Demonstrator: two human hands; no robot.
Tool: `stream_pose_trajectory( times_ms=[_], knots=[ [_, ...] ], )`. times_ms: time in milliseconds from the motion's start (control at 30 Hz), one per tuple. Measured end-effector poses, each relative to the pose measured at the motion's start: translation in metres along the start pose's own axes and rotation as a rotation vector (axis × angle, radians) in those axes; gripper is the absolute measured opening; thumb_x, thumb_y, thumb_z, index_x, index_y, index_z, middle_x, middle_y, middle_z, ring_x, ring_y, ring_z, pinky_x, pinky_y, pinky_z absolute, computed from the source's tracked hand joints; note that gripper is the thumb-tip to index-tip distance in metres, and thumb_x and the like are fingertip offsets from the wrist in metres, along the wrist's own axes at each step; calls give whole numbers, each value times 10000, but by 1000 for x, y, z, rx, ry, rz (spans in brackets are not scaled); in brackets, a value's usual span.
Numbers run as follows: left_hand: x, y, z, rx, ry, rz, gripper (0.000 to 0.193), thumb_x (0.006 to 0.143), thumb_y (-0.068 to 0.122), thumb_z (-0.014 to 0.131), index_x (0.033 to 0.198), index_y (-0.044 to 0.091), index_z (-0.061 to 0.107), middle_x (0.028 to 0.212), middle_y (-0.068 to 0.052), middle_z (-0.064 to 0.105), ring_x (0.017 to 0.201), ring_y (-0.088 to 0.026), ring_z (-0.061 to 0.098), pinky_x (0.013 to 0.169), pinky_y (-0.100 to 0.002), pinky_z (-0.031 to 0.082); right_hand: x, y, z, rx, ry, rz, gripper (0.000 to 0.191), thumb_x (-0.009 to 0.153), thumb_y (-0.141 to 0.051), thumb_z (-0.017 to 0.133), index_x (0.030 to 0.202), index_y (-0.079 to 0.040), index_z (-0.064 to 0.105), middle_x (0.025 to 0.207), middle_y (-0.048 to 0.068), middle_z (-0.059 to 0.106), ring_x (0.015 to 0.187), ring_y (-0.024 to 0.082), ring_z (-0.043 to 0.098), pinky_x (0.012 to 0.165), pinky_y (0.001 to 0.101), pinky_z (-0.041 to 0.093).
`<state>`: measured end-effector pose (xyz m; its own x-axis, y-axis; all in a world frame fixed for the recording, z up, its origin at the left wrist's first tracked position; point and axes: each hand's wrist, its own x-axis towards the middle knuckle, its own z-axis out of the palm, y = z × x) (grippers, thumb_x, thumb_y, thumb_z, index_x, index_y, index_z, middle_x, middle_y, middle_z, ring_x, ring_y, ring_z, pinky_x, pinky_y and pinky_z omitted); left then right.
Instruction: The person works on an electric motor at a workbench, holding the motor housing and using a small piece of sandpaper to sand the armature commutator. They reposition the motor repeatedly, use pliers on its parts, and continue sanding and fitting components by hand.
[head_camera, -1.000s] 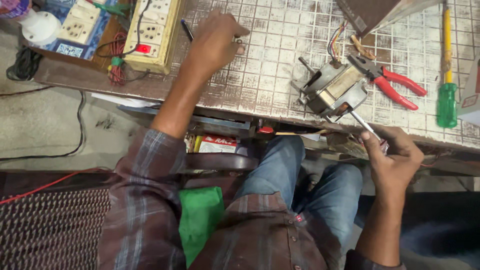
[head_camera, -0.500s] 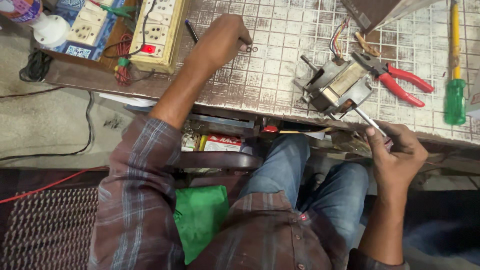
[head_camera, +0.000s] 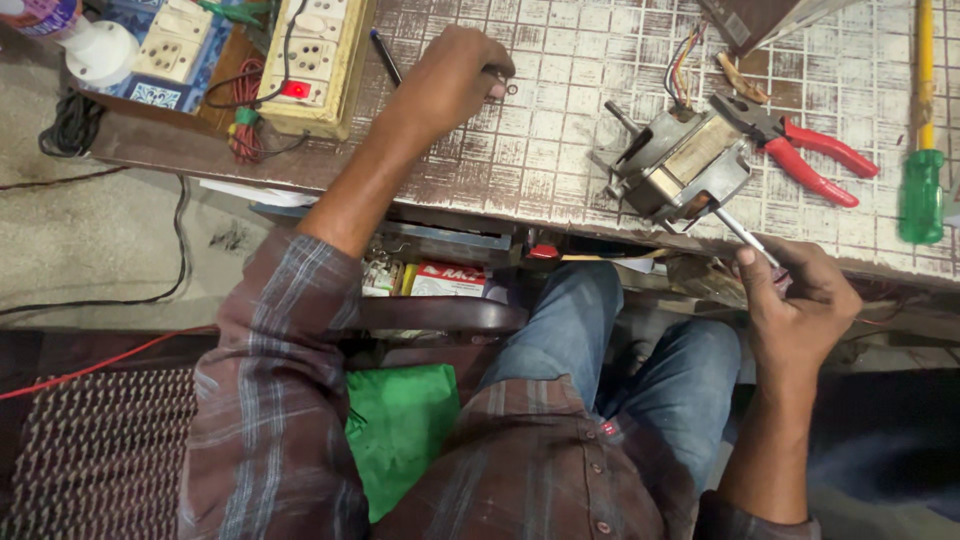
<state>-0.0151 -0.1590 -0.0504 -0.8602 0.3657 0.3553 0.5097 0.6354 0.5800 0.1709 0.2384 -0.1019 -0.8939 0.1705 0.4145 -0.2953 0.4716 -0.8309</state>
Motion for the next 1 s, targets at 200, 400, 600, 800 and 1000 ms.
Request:
stream_pose_trajectory(
  times_ms=[200, 400, 600, 800, 1000],
  knots=[
    [2, -1, -1, 15, -48, -21, 206, 803, 13, 821, 996, -43, 777, 894, -229, 746, 785, -289, 763, 712, -394, 567, 0, 0, -1, -6, 5, 5, 131, 1056, -24, 812, 1148, 45, 747, 988, 42, 706, 897, 69, 609, 824, 198, 467],
    [3, -3, -3, 68, -76, -16, 168, 754, 5, 845, 911, -23, 795, 846, -220, 746, 774, -290, 756, 711, -394, 567, -1, -2, 0, 72, 8, 38, 134, 1046, -29, 802, 1142, 43, 740, 988, 34, 710, 882, 64, 626, 795, 190, 469],
    [9, -5, -6, 82, -116, -6, 185, 715, 16, 875, 872, -20, 784, 822, -198, 749, 762, -275, 755, 703, -379, 573, -1, 0, 1, 14, 9, -3, 135, 1054, -19, 807, 1144, 57, 741, 992, 49, 707, 899, 69, 617, 826, 193, 478],
    [16, -6, -8, 54, -122, -33, 229, 658, 20, 910, 840, -18, 777, 801, -180, 751, 740, -244, 760, 674, -350, 585, -1, 2, 0, 2, 3, -22, 133, 1061, -17, 806, 1144, 62, 739, 1002, 57, 713, 911, 80, 625, 837, 199, 481],
    [15, -4, -10, 16, -111, -44, 233, 624, 2, 901, 824, -12, 783, 787, -157, 755, 724, -223, 757, 643, -339, 587, -1, 1, 1, 64, 9, 10, 134, 1053, -15, 793, 1147, 61, 734, 1011, 62, 714, 927, 86, 643, 899, 224, 499]
  ],
)
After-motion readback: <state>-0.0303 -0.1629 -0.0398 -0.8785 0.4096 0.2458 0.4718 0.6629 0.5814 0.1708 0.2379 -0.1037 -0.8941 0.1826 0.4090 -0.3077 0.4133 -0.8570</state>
